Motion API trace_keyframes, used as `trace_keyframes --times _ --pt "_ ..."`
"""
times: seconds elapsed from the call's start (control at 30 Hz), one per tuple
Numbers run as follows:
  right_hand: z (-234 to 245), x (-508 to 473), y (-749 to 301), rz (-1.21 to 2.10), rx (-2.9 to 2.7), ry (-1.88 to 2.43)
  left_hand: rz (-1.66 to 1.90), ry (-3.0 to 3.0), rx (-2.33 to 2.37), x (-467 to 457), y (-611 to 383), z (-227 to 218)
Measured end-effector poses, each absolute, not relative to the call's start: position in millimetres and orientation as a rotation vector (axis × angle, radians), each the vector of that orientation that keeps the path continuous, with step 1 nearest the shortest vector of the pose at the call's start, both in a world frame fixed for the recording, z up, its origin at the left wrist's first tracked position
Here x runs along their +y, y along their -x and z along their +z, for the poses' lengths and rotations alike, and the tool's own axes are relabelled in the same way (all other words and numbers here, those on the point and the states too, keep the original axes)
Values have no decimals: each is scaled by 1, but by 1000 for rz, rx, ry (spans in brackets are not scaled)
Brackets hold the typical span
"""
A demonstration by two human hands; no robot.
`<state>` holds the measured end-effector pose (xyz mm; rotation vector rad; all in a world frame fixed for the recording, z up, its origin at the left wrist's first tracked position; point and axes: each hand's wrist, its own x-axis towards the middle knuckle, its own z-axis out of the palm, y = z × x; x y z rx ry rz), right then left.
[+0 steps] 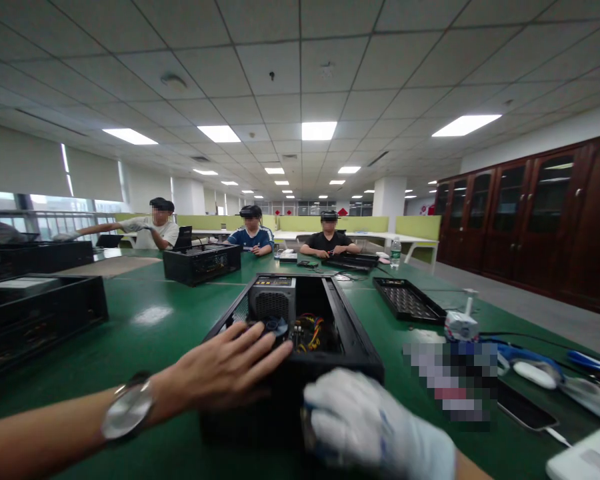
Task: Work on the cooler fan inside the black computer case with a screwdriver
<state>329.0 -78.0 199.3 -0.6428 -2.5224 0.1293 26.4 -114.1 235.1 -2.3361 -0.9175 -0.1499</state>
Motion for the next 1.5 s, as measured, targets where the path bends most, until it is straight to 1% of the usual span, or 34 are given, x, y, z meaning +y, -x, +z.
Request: trace_keyframes --times 0.07,0.13,0.2,0.27,0.37,0.47,0.63,0.8,1.03,1.33,1.5 --pt "203 -9 -306 151 -2539 669 -183 2272 -1076 -45 -34 235" --pt "198 38 -291 175 -2462 813 -291 2125 -1260 10 -47 232" --pt "183 64 -287 179 -2373 948 -397 2015 -1378 45 -62 223" --pt "160 71 -292 179 -2288 1048 -456 2006 -1400 58 -76 204" --pt "127 60 -310 197 -2223 1133 -448 2145 -1293 39 -85 172" --pt "111 40 -329 231 -2178 1208 -415 2262 -1220 -3 -79 151" --pt "116 9 -342 346 -2227 1208 -530 2192 -1378 -53 -39 128" --pt "125 -3 -343 426 -2304 1141 -621 2149 -1414 -46 3 107" --pt "127 0 -339 430 -2423 1104 -714 2271 -1542 -42 5 105" --pt "129 -3 -340 434 -2421 1124 -675 2289 -1565 -43 3 107" --pt "130 -3 -340 462 -2402 1004 -608 2287 -1523 -42 4 104"
